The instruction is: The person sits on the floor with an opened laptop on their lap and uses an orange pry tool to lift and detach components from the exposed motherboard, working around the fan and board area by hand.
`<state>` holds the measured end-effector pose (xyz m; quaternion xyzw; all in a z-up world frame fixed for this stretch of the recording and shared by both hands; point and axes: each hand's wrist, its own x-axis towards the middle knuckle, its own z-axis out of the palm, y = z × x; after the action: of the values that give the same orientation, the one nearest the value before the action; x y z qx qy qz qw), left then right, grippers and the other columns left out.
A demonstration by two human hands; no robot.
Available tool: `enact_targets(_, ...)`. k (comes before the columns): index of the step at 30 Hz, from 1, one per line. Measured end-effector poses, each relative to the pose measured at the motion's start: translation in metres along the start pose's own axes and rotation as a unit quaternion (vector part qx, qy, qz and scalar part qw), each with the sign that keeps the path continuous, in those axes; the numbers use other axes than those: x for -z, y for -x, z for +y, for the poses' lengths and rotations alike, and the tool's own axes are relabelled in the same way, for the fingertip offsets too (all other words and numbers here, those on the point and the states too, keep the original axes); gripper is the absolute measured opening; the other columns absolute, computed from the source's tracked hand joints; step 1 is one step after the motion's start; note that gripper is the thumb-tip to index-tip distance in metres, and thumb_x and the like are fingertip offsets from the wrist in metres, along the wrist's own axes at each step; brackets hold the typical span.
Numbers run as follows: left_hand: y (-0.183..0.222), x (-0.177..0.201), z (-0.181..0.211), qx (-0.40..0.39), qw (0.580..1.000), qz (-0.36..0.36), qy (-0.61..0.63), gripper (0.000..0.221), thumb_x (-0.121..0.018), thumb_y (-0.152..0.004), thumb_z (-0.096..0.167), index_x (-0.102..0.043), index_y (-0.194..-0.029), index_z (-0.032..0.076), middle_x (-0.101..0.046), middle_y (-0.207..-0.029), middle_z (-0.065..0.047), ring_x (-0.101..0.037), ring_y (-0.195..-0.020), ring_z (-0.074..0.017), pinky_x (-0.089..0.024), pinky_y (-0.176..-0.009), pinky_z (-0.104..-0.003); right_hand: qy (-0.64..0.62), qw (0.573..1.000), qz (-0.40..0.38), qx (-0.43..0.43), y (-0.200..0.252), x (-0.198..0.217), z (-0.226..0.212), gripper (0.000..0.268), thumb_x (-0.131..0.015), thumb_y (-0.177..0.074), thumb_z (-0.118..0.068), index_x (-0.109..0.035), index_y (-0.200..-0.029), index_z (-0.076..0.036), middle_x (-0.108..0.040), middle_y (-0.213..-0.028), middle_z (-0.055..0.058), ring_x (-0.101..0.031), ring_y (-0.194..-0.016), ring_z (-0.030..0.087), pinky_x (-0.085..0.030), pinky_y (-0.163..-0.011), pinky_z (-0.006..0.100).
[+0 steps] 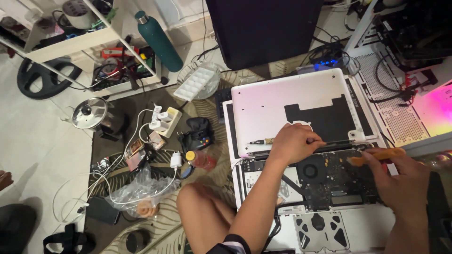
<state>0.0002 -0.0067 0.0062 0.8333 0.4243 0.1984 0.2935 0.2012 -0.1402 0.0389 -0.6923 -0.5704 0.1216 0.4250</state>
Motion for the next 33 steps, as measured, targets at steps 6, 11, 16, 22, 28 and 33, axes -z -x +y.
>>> enact_targets(6,0.0,-0.004,-0.003,-0.005,1.0,0.0,0.005,0.026,-0.067,-0.09,0.04,-0.081,-0.085,0.018,-0.073,-0.085,0.003,-0.066,-0.095,-0.0209,-0.045,-0.093,-0.036,0.022,1.0,-0.016,0.01,-0.002,0.006,-0.008,0.005,-0.078,-0.093,0.006,-0.073,-0.096,0.005,-0.076,-0.103,0.007,-0.056,-0.065,0.017,-0.044,-0.066,0.027)
enact_targets(11,-0.008,-0.001,-0.001,-0.023,1.0,-0.002,-0.001,0.022,-0.069,-0.089,0.036,-0.081,-0.087,0.019,-0.074,-0.086,0.001,-0.066,-0.093,-0.0237,-0.047,-0.091,-0.038,0.022,0.999,-0.025,0.017,-0.016,0.009,0.004,0.011,-0.08,-0.086,0.002,-0.076,-0.097,0.001,-0.077,-0.102,0.01,-0.069,-0.076,0.02,-0.052,-0.072,0.03)
enact_targets(16,-0.009,-0.002,0.004,0.03,0.997,-0.067,-0.02,0.023,-0.067,-0.095,0.038,-0.083,-0.092,0.022,-0.074,-0.086,0.002,-0.065,-0.086,-0.0172,-0.045,-0.097,-0.037,-0.051,0.988,-0.095,-0.109,-0.009,0.02,0.046,0.015,-0.071,-0.094,-0.002,-0.077,-0.107,-0.004,-0.073,-0.084,0.006,-0.054,-0.057,0.013,-0.04,-0.053,0.023)
enact_targets(22,-0.007,-0.004,0.004,-0.007,1.0,0.001,0.02,0.017,-0.07,-0.088,0.029,-0.083,-0.086,0.019,-0.071,-0.081,0.002,-0.064,-0.089,-0.0198,-0.043,-0.091,-0.035,-0.249,0.961,-0.031,-0.113,-0.005,0.015,0.059,0.015,-0.056,-0.107,0.006,-0.063,-0.121,0.004,-0.069,-0.11,0.013,-0.062,-0.087,0.015,-0.054,-0.081,0.023)
enact_targets(28,-0.01,-0.006,-0.001,-0.019,1.0,0.008,0.015,0.016,-0.071,-0.088,0.028,-0.082,-0.084,0.018,-0.072,-0.082,0.002,-0.065,-0.087,-0.0196,-0.044,-0.09,-0.035,-0.173,0.979,0.006,-0.111,-0.004,0.012,0.057,0.011,-0.058,-0.108,0.005,-0.062,-0.119,0.003,-0.07,-0.112,0.011,-0.065,-0.09,0.014,-0.053,-0.085,0.023)
enact_targets(33,-0.008,-0.007,-0.005,-0.032,0.999,0.023,0.02,0.016,-0.071,-0.087,0.027,-0.082,-0.084,0.016,-0.071,-0.082,0.0,-0.063,-0.084,-0.0219,-0.044,-0.086,-0.035,-0.249,0.961,-0.041,-0.113,-0.002,0.018,0.057,0.011,-0.054,-0.106,0.005,-0.056,-0.116,0.0,-0.068,-0.112,0.013,-0.062,-0.089,0.017,-0.056,-0.08,0.024)
